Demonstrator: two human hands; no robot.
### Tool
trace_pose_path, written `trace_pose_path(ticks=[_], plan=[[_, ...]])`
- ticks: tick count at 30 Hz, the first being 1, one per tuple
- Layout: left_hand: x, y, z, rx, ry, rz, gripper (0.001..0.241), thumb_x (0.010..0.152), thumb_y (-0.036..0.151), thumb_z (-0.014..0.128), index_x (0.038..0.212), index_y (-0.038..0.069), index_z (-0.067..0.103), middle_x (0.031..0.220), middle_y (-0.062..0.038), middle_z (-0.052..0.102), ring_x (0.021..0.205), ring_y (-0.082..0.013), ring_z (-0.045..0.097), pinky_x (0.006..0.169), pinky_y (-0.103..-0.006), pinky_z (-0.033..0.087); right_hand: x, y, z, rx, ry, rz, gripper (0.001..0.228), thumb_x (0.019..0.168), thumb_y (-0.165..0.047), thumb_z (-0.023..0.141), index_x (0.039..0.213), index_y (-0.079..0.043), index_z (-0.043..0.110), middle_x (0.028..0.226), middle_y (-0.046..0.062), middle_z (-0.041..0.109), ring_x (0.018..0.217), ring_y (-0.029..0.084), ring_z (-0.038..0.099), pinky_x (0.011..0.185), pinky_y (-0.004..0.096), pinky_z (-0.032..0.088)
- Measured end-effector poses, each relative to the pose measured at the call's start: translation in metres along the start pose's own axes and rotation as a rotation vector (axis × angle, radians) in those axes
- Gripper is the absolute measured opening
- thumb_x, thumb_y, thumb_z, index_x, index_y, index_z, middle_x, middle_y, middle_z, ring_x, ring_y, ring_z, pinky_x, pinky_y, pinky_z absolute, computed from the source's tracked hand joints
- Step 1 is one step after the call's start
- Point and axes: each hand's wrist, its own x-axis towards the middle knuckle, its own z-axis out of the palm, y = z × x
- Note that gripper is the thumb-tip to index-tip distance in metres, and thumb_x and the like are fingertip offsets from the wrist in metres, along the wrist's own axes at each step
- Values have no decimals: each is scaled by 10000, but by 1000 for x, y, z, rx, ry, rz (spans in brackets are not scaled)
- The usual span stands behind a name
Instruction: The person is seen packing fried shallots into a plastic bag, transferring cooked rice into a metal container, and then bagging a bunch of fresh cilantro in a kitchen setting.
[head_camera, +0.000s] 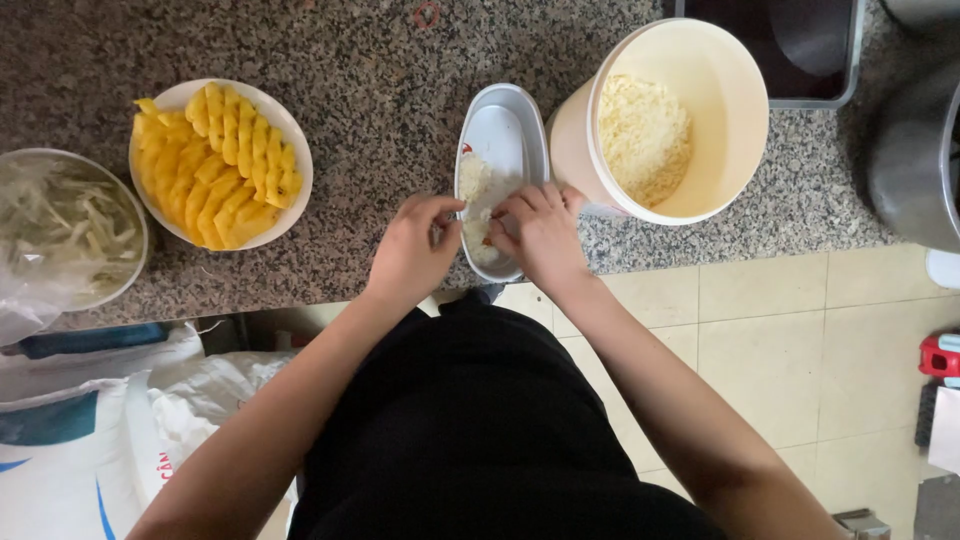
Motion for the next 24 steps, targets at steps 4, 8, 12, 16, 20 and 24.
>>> trace_pose_path(ticks=[4, 8, 12, 16, 20, 24], plan=[[9, -2, 8, 108, -78, 163, 247, 1007, 115, 630, 1249, 90, 674, 998, -101, 549, 917, -339, 700, 741, -427, 627, -6, -6, -8, 151, -62, 119, 127, 938, -382, 734, 974, -262, 712, 982, -56, 679, 968, 176, 594, 948, 401, 323], [17, -6, 15, 230, -45, 225, 202, 1021, 178, 668, 1216, 126, 683, 991, -72, 504, 825, -337, 680, 696, -442, 607, -7, -10, -7, 364, -67, 263, 136, 1001, -371, 690, 960, -248, 731, 954, -27, 718, 940, 214, 655, 913, 376, 339], [23, -9, 17, 230, -62, 245, 201, 1025, 195, 683, 1218, 136, 694, 1003, -65, 494, 810, -350, 672, 683, -438, 603, -9, -12, -10, 474, -71, 342, 179, 1028, -372, 652, 953, -231, 732, 934, -22, 732, 932, 231, 679, 921, 379, 327], [26, -15, 24, 200, -49, 201, 166, 992, 233, 720, 1139, 157, 740, 1008, -75, 543, 876, -388, 696, 680, -480, 608, -11, -10, -7, 511, -87, 379, 200, 1054, -384, 628, 964, -234, 726, 941, -21, 729, 953, 226, 690, 916, 383, 335], [32, -27, 31, 130, -35, 108, 178, 978, 298, 745, 1088, 159, 755, 975, -90, 595, 914, -388, 714, 714, -475, 611, -15, -9, -8, 511, -12, 394, 152, 1073, -274, 602, 1090, -216, 742, 1010, 4, 746, 1002, 245, 710, 900, 366, 343], [33, -26, 30, 130, -39, 86, 207, 976, 330, 753, 1083, 154, 769, 974, -102, 625, 918, -386, 720, 727, -493, 613, -9, -22, -30, 452, 19, 366, 102, 1022, -248, 679, 1106, -221, 730, 1009, -23, 737, 1002, 220, 698, 948, 384, 339]])
